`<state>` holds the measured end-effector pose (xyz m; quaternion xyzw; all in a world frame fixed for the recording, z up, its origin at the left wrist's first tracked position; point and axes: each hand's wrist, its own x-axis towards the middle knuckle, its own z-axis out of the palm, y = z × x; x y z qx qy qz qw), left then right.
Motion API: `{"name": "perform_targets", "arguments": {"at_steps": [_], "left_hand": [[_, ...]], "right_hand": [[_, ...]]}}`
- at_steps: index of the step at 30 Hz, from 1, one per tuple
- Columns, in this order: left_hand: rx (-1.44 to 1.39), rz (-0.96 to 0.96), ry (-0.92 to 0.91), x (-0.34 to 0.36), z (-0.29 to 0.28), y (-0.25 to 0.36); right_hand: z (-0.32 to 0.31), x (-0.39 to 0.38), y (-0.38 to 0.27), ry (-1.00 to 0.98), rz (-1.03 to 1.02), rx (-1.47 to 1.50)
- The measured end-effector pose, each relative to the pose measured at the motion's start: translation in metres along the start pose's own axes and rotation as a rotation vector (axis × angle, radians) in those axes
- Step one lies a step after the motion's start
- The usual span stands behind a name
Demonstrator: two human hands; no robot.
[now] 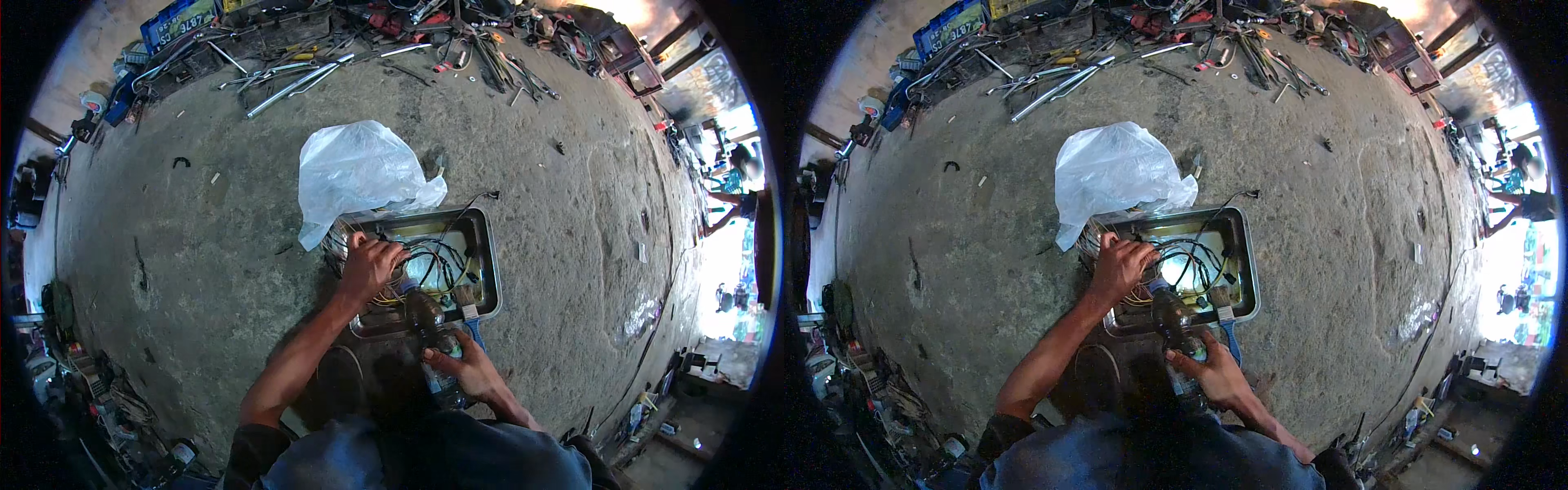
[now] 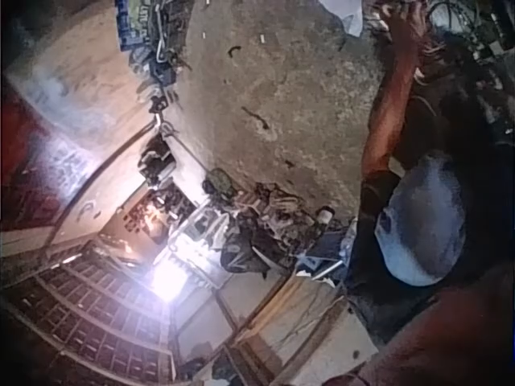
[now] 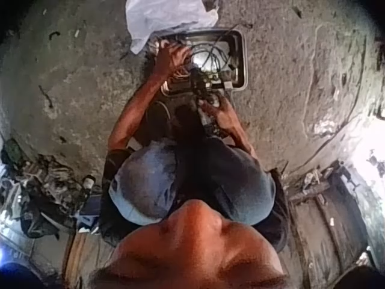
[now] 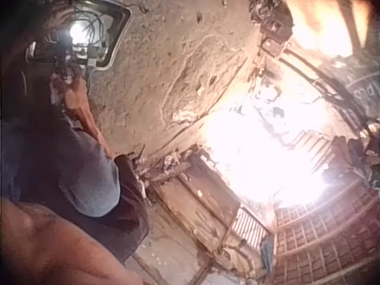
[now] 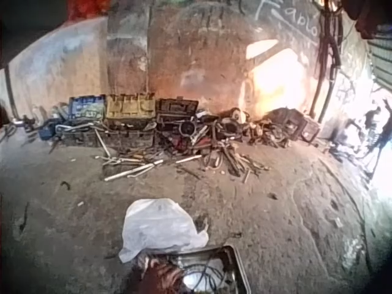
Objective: Clean and inspect a motorcycle wiring harness using a brush and liquid cleaner in a metal tray.
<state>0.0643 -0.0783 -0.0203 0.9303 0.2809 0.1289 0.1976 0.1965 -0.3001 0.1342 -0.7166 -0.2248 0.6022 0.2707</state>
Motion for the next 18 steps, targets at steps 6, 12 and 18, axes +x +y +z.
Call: {"name": "perform_targets", "arguments": {"at_steps": [6,12,18], "left_hand": [[-0.144,-0.008,-0.107,0.002,0.005,-0.012],[-0.226,0.038,0.041,-0.003,0.006,-0.012],[-0.339,-0.142,0.474,-0.016,-0.033,0.010]], "right_hand": [[-0.004,0.000,0.007,-0.011,0.052,0.072],[-0.003,-0.002,0.012,0.015,0.037,0.111],[-0.004,-0.016,-0.015,0.001,0.096,0.201]]}}
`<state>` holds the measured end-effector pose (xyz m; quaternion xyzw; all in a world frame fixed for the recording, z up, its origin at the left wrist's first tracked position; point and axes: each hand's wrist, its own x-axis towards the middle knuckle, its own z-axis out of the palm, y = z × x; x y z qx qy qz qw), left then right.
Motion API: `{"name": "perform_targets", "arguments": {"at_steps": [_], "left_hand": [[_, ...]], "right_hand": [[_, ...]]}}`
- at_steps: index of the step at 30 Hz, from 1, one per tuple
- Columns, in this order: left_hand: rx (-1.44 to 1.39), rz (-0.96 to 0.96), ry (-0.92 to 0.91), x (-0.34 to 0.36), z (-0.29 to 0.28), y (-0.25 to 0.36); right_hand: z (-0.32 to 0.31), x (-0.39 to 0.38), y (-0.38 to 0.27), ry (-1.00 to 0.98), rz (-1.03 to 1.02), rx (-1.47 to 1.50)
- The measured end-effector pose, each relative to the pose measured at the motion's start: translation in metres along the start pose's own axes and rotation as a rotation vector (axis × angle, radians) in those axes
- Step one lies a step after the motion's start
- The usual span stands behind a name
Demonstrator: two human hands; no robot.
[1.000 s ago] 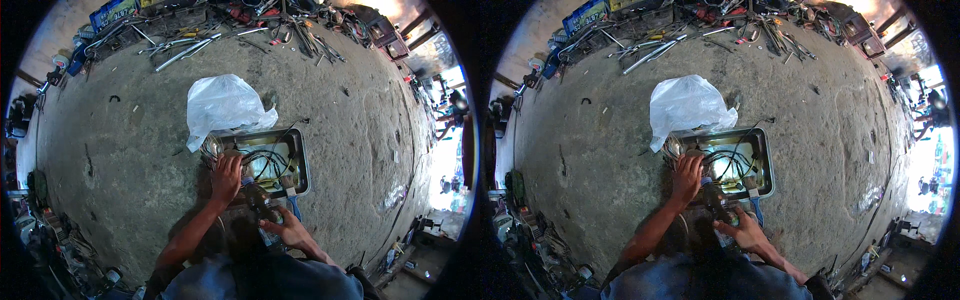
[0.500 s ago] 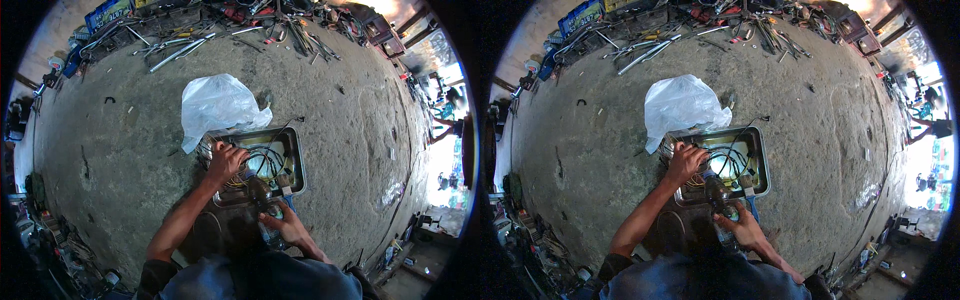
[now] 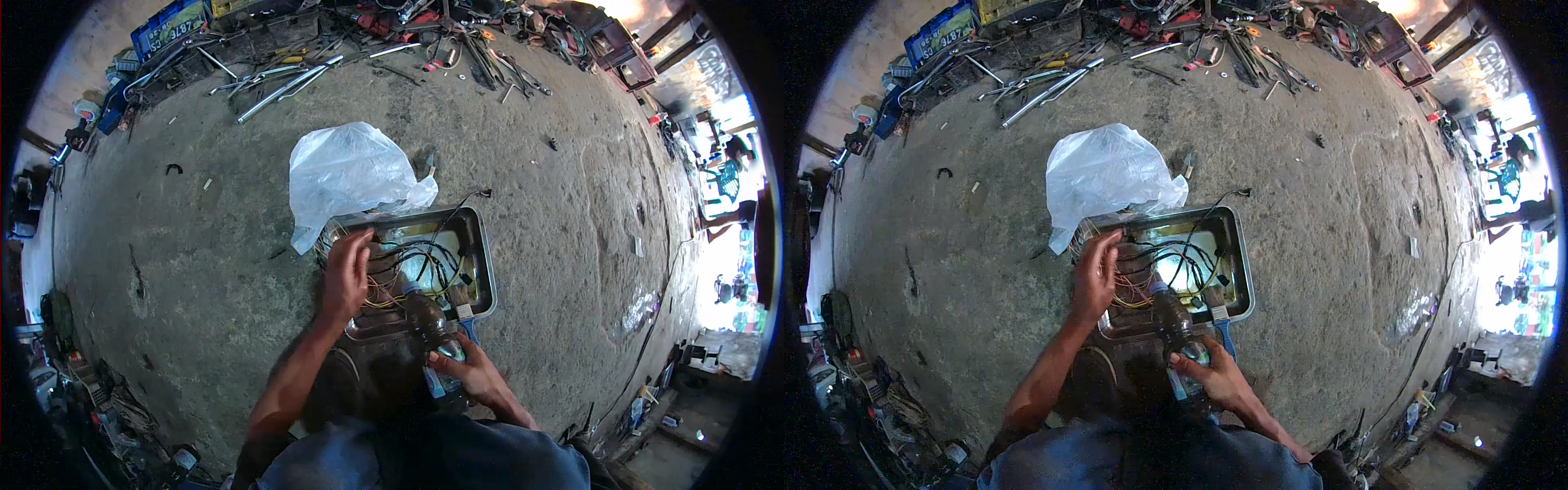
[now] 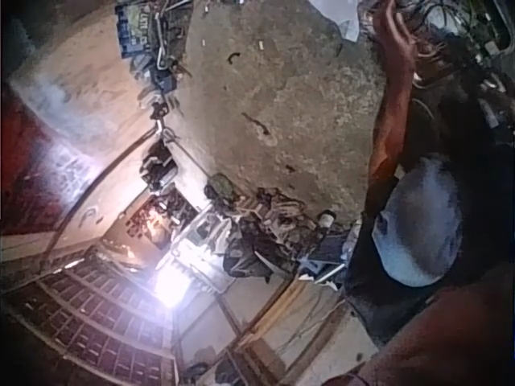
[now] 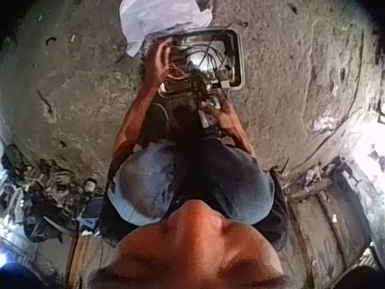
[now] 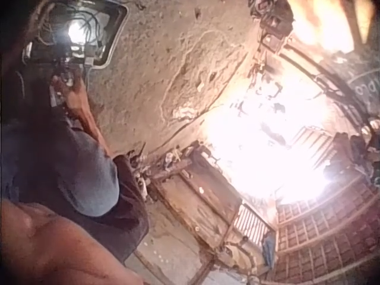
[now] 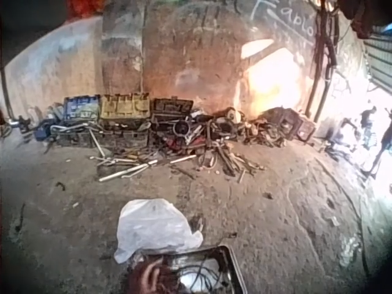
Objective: Clean and inspect a motorcycle wiring harness using a brush and liquid cleaner in a metal tray.
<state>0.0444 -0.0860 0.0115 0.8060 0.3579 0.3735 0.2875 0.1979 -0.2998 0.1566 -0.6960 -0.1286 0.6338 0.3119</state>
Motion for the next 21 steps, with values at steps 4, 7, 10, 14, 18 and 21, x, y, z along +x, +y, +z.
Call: {"name": "perform_targets", "arguments": {"at_steps": [4,7,10,14,18,21], "left_hand": [[-0.359,-0.624,-0.003,-0.022,-0.007,0.020],[-0.099,-0.465,-0.085,-0.022,-0.009,0.024],[0.024,-0.256,-0.105,-0.022,0.001,0.012],[0.100,-0.048,-0.208,-0.014,0.016,0.008],[0.232,0.090,-0.348,-0.006,0.022,-0.003],[0.213,0.198,-0.282,0.008,0.042,-0.005]], "right_hand": [[-0.005,-0.001,0.009,-0.023,-0.010,-0.031],[-0.003,0.007,0.010,-0.073,-0.036,-0.047],[0.003,0.000,-0.007,-0.036,-0.066,-0.161],[0.001,0.004,0.008,0.001,-0.008,-0.126],[0.001,0.003,0.005,-0.044,-0.004,-0.107],[-0.003,0.000,0.014,-0.007,0.031,-0.059]]}}
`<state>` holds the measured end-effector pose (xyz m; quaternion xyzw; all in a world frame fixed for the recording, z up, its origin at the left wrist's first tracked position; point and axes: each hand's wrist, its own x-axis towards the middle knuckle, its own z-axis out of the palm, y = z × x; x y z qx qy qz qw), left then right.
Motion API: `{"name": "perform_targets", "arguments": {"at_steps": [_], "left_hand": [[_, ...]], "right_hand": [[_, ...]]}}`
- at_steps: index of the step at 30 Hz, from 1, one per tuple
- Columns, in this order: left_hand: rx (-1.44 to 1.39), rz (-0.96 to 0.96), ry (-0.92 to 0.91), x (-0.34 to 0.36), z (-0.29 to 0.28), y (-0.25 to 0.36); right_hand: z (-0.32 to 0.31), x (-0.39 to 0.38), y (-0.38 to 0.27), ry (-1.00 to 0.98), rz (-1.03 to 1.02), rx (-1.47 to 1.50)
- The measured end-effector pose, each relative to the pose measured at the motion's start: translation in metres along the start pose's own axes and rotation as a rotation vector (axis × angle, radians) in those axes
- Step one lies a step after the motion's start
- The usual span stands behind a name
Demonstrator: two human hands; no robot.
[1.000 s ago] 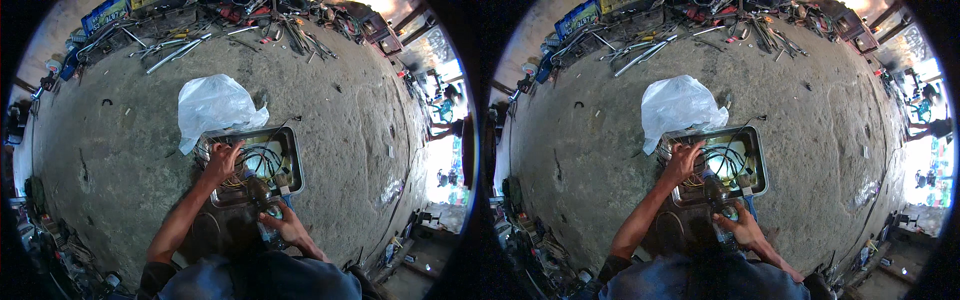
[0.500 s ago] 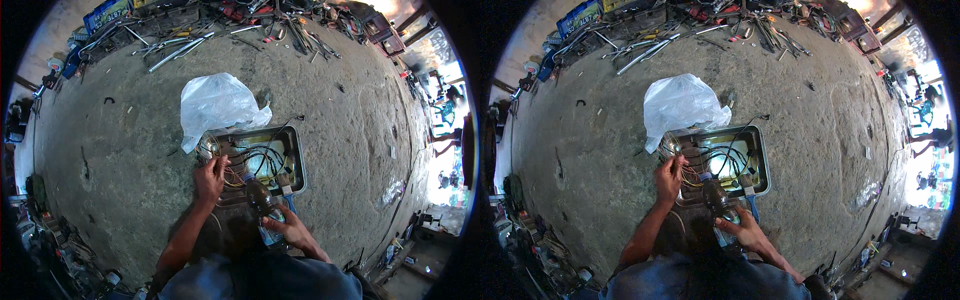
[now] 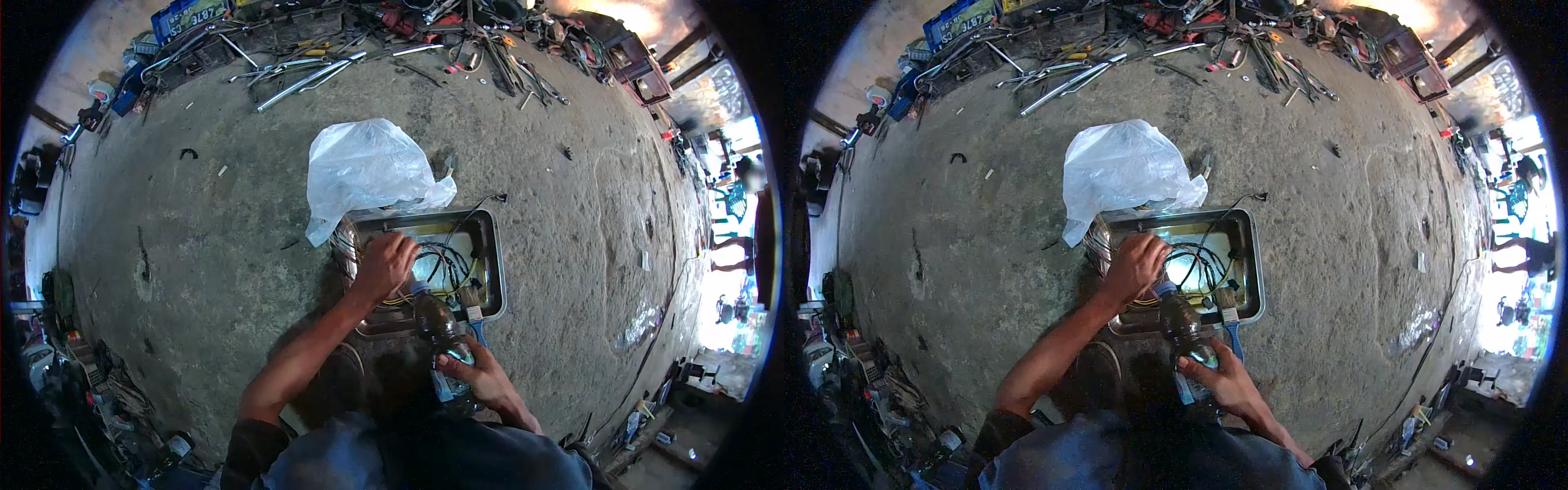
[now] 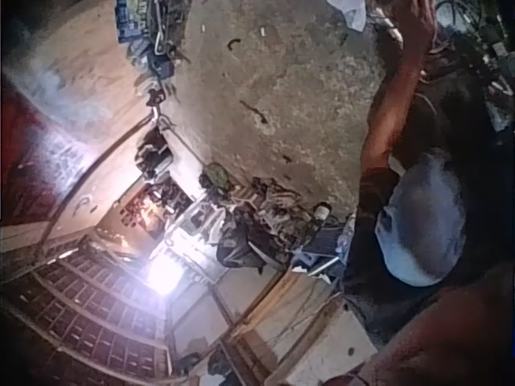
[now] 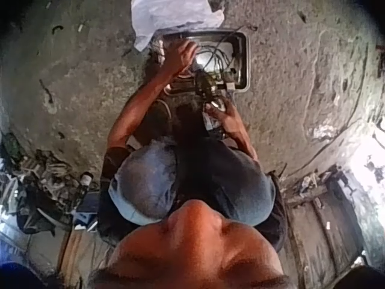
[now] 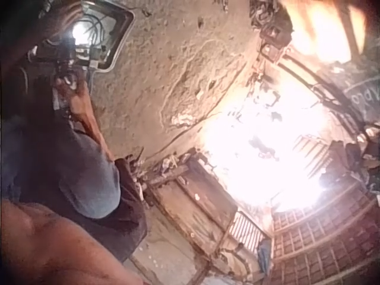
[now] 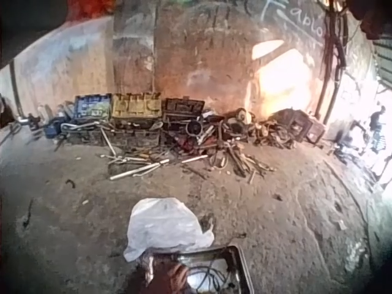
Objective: Clean and inspect a motorcycle wiring harness using a brush and liquid cleaner in a metal tray.
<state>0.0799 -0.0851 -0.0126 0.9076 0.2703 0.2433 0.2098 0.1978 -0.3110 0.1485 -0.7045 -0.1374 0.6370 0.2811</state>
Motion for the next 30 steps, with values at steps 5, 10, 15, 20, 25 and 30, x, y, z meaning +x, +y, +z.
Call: {"name": "perform_targets", "arguments": {"at_steps": [5,10,15,20,25,30], "left_hand": [[0.012,-0.111,-0.252,0.016,0.004,0.007],[-0.287,-0.116,-0.004,0.011,0.016,0.014],[-0.640,-0.200,-0.039,0.001,0.009,0.029],[-0.322,-0.065,0.361,0.004,-0.009,0.033],[-0.761,-0.758,0.096,-0.043,-0.023,0.041],[-0.122,-0.538,0.111,-0.081,-0.035,0.035]], "right_hand": [[-0.003,-0.005,-0.009,-0.012,0.032,-0.011],[-0.004,-0.004,-0.011,-0.079,0.014,-0.063],[-0.005,-0.003,0.005,-0.065,-0.025,0.009],[-0.007,-0.004,0.008,-0.043,-0.001,-0.017],[-0.007,0.007,0.014,-0.069,0.003,-0.111],[0.008,0.023,0.024,-0.168,0.022,-0.021]]}}
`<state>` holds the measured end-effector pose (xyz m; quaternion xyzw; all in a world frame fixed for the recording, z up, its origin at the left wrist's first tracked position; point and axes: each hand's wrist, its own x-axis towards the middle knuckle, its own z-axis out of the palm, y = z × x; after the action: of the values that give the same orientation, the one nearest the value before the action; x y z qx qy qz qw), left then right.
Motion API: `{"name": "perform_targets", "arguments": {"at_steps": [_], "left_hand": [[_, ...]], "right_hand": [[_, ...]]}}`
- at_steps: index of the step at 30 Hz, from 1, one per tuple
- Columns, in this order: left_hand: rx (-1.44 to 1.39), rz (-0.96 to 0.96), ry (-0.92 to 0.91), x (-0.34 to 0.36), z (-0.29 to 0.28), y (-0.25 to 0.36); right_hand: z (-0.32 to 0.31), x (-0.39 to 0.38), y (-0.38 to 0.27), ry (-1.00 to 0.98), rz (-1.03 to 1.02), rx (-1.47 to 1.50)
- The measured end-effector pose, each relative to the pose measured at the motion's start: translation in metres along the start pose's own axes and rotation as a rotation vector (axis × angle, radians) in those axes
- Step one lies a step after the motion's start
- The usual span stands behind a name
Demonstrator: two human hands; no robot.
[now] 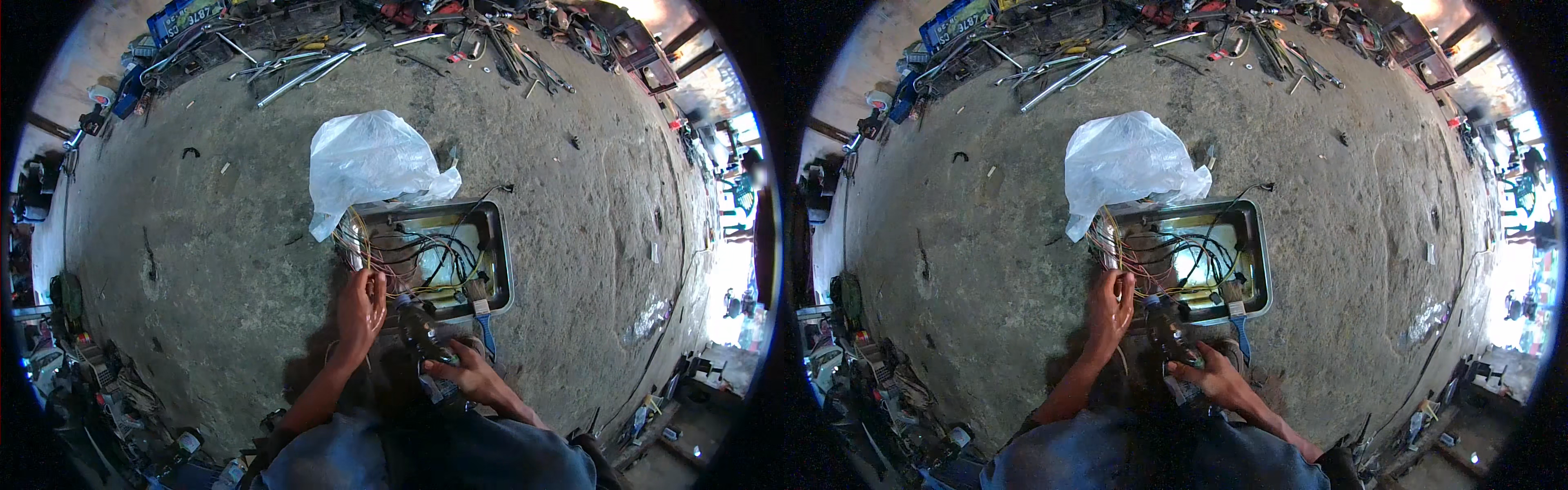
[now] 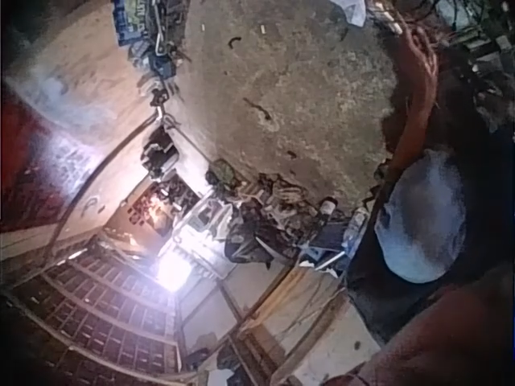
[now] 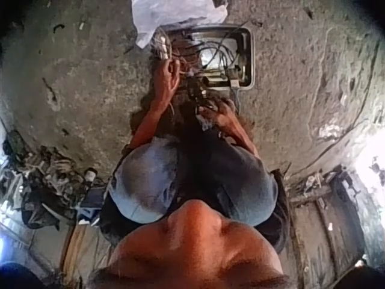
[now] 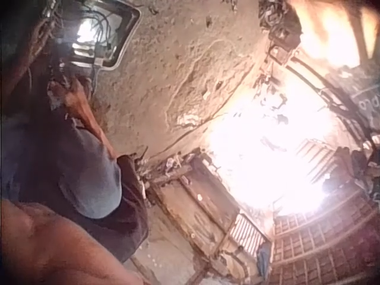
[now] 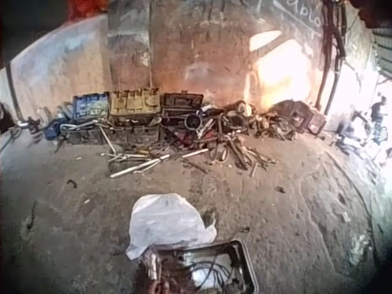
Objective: Clean and inspect a motorcycle wiring harness using a brush and liquid cleaner in a metal tray.
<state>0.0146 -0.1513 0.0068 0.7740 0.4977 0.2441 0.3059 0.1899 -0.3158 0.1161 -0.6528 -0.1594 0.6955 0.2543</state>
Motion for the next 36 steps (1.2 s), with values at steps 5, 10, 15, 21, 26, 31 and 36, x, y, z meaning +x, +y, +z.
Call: {"name": "perform_targets", "arguments": {"at_steps": [5,10,15,21,26,31,36], "left_hand": [[-0.143,-0.291,-0.163,-0.027,-0.011,-0.022],[-0.270,-0.348,-0.113,-0.018,-0.011,-0.008],[-0.147,-0.214,-0.047,0.000,-0.014,0.000],[-0.180,-0.112,0.002,0.017,0.000,-0.027],[-0.336,-0.185,-0.060,0.029,0.000,-0.037],[-0.390,-0.216,-0.077,0.038,0.002,-0.039],[-0.492,-0.362,-0.135,0.044,0.000,-0.043]], "right_hand": [[-0.003,0.013,0.017,-0.020,-0.051,-0.136],[-0.002,-0.002,0.000,-0.028,-0.003,-0.054],[0.002,-0.004,-0.012,-0.035,-0.098,-0.079],[0.005,0.002,-0.012,-0.011,-0.068,-0.097],[0.008,0.002,-0.033,-0.051,-0.054,-0.097],[0.008,0.004,-0.030,-0.031,-0.127,-0.134],[0.008,0.009,-0.029,-0.058,-0.168,-0.128]]}}
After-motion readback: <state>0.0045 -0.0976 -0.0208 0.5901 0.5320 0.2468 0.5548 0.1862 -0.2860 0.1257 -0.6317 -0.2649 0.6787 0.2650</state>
